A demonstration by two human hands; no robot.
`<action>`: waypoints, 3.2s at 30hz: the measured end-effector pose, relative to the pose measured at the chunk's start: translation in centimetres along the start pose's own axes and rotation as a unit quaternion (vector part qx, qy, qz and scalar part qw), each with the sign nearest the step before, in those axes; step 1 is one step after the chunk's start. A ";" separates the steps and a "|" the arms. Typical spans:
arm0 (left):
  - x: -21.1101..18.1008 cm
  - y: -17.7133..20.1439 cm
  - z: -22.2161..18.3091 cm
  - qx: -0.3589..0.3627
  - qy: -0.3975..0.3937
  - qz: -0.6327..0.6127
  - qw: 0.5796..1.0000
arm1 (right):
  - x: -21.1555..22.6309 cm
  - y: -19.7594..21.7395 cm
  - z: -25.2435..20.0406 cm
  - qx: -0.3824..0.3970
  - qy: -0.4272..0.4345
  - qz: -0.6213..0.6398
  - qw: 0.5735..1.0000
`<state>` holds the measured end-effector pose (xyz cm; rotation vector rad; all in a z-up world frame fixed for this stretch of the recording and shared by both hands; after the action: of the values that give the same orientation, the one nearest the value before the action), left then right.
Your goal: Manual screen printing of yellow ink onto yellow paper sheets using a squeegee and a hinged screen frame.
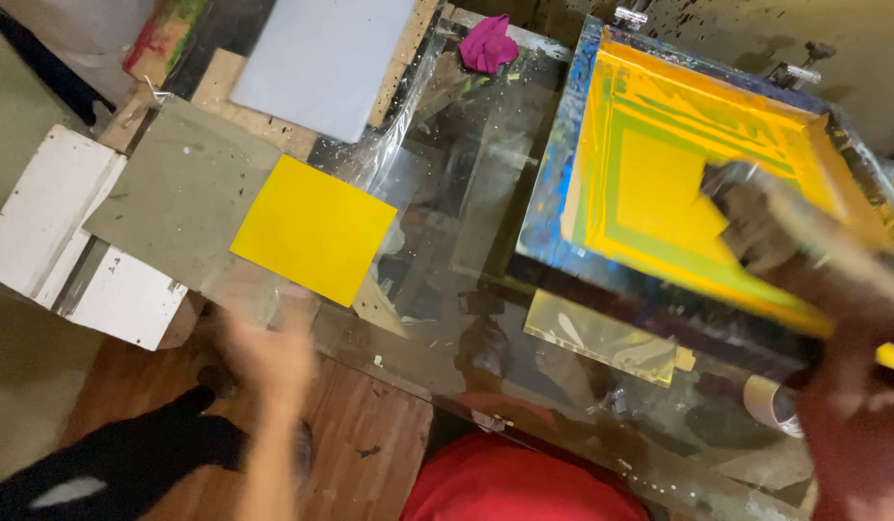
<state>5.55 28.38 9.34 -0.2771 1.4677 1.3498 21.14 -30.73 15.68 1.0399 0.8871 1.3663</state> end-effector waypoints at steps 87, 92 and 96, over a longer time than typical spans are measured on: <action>-7.4 -16.6 -25.9 0.358 0.618 -0.092 0.694 | 12.2 -11.9 22.2 0.130 0.322 -0.374 0.860; -7.6 -16.0 -25.6 0.379 0.611 -0.046 0.694 | 12.0 -11.1 22.5 0.106 0.338 -0.364 0.861; -8.0 -15.8 -25.3 0.394 0.605 -0.041 0.691 | 8.7 -10.4 22.9 0.165 0.293 -0.478 0.812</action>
<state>7.28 -1.36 1.20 -0.7167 2.9185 0.1706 46.53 -22.80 14.02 0.2419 1.8432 0.6328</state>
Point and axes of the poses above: each hand's wrist, its own z-axis towards the middle knuckle, its own y-axis out of the back of the hand, x = y × z, the point moved 9 cm from there along z, towards the middle knuckle, and after that the axes turned 4 degrees about -x, right-handed, at the moved point
